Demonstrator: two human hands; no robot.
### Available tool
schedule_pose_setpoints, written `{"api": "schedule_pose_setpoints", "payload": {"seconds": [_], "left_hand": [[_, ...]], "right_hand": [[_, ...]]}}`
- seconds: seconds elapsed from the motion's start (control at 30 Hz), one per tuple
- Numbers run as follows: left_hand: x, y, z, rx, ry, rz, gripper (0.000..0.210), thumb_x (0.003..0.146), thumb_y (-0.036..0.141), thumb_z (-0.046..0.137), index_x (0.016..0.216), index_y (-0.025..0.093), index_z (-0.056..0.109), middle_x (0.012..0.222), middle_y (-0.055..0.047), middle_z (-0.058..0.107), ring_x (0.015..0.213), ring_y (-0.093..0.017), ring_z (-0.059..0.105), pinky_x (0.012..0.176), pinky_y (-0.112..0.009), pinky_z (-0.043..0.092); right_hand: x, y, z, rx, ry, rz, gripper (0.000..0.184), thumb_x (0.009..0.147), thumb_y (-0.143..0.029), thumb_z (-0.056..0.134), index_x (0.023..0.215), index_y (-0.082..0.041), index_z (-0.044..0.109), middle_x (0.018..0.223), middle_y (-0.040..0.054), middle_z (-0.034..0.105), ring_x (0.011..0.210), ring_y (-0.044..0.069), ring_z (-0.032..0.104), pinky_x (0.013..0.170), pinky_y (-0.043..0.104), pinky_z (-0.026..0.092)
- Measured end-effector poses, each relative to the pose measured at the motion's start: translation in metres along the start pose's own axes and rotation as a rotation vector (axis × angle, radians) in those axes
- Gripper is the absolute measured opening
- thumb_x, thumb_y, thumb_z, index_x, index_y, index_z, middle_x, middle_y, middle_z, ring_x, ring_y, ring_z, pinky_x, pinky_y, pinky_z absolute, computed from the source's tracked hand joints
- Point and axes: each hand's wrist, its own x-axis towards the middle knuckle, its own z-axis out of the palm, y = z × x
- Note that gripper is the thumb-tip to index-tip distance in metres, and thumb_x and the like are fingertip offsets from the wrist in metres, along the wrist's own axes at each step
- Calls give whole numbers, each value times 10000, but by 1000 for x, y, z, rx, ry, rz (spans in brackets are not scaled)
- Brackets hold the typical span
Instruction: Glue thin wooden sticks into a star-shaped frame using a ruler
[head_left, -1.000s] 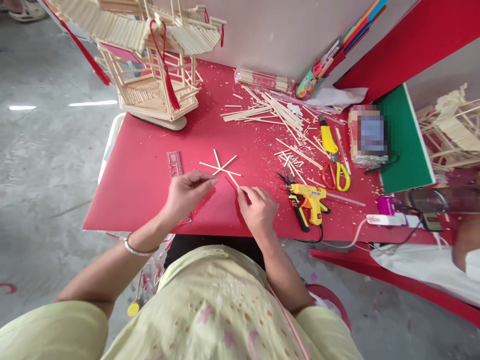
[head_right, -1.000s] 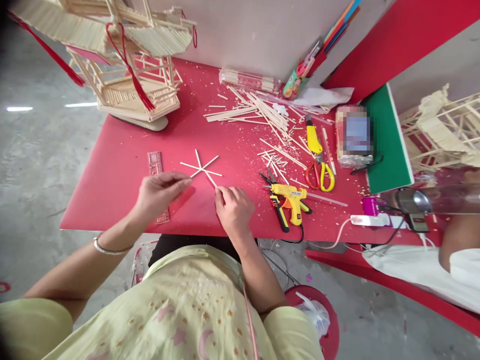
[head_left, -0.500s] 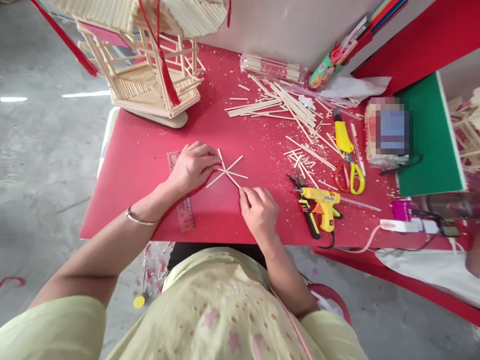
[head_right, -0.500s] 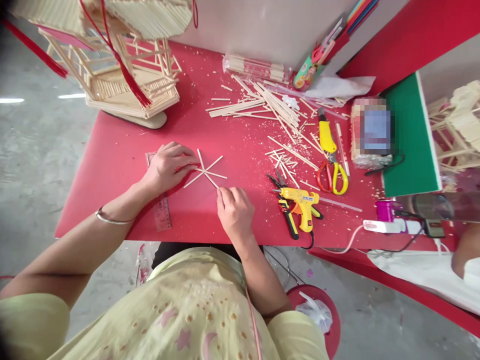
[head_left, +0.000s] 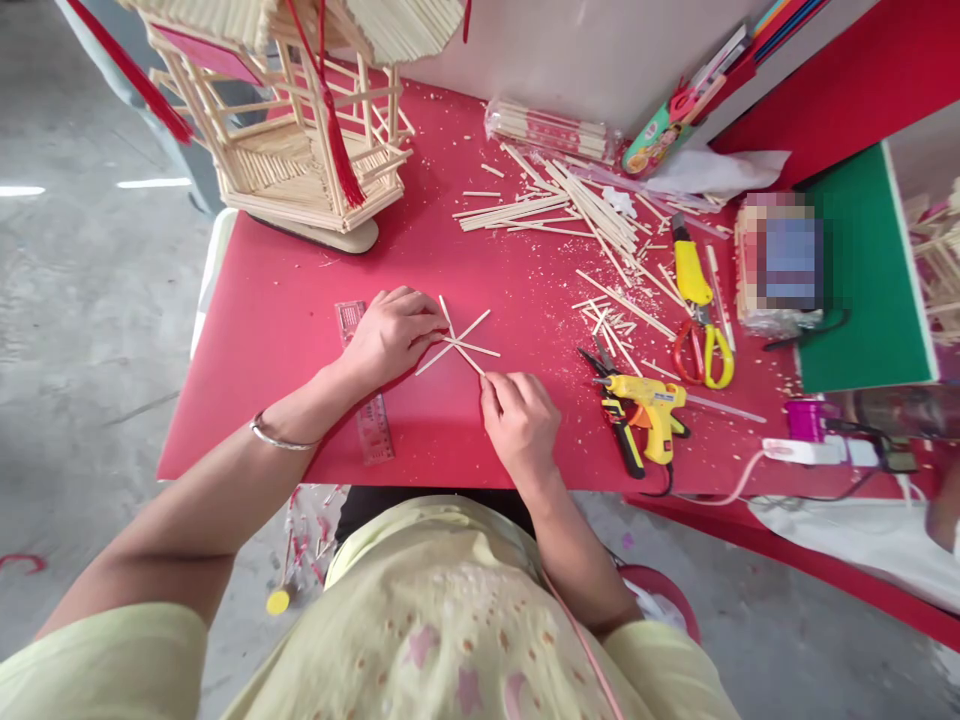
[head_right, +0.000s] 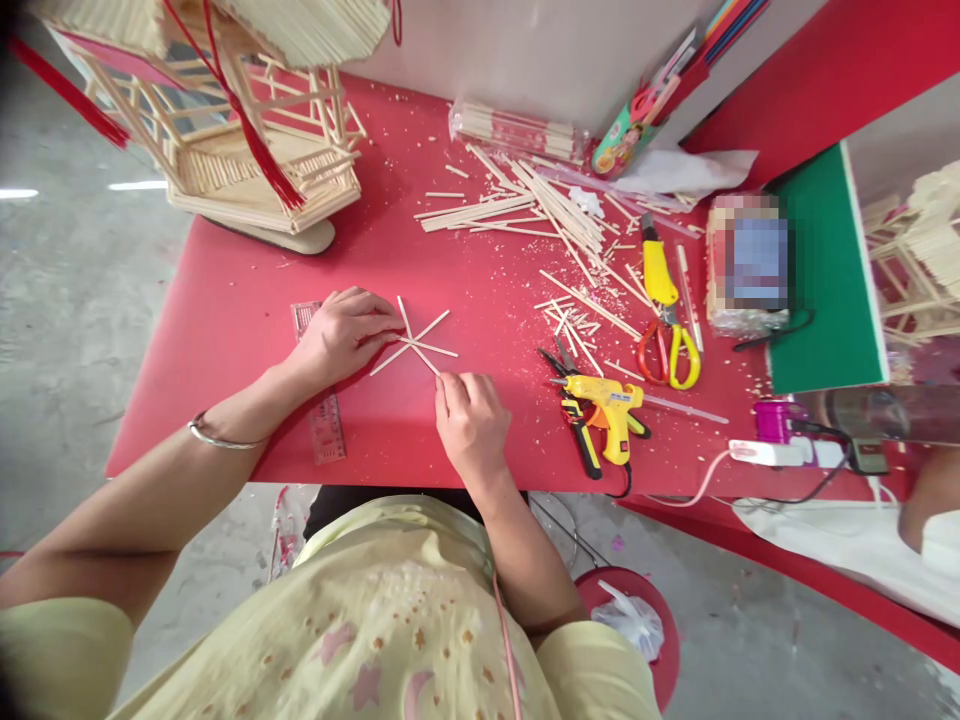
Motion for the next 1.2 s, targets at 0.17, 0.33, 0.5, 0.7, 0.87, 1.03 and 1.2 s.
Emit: {"api": "schedule_pose_setpoints", "payload": {"seconds": [0.17,0.33,0.5,0.7,0.87,1.03,1.2], "left_hand": [[0,0,-1,-15,-10,-1,342,1084,399,547,1077,228,843,1102,-126,788,997,-271,652,859,-420,455],[-1,1,0,-20,-16,17,342,1086,365,535,1042,236,848,1073,-118,784,990,-267,644,833,-410,438],[-1,2,0,-12,-12,30,350,1070,271,507,1024,249,853,1077,-108,785,995,-259,638,835,-405,429],[0,3,-2,-9,-38,31,381,1036,190,479,1036,251,855,1070,-108,779,988,-256,631,831,-412,437],[1,3,-2,5,-38,46,387,1013,149,482,1013,257,854,1058,-98,775,986,-253,628,818,-406,433],[0,2,-2,27,-38,56,379,995,129,497,1017,255,854,1066,-93,775,982,-252,623,819,-404,429],[0,2,-2,11,-44,45,357,1002,155,513,1008,257,855,1069,-101,775,983,-259,617,829,-413,434]], "right_hand": [[2,-2,0,-7,-17,19,208,1114,-269,581,1082,-222,780,921,76,748,905,205,684,816,320,499],[2,-3,0,-26,1,9,207,1113,-264,581,1076,-222,780,918,71,748,908,204,686,825,315,502],[1,-2,2,-14,-19,21,186,1105,-259,596,1083,-219,776,941,75,743,937,210,686,827,315,495],[1,-2,3,-29,-1,20,201,1105,-270,592,1069,-219,783,930,71,740,923,208,679,817,318,495],[1,-3,4,-18,-12,48,215,1103,-278,589,1071,-228,796,928,73,736,917,206,667,802,326,490],[1,-3,5,1,-11,61,220,1103,-286,592,1092,-220,802,929,75,729,914,207,662,781,321,478],[0,-1,7,7,-23,67,209,1096,-284,599,1111,-235,802,960,77,731,946,212,664,820,324,488]]}}
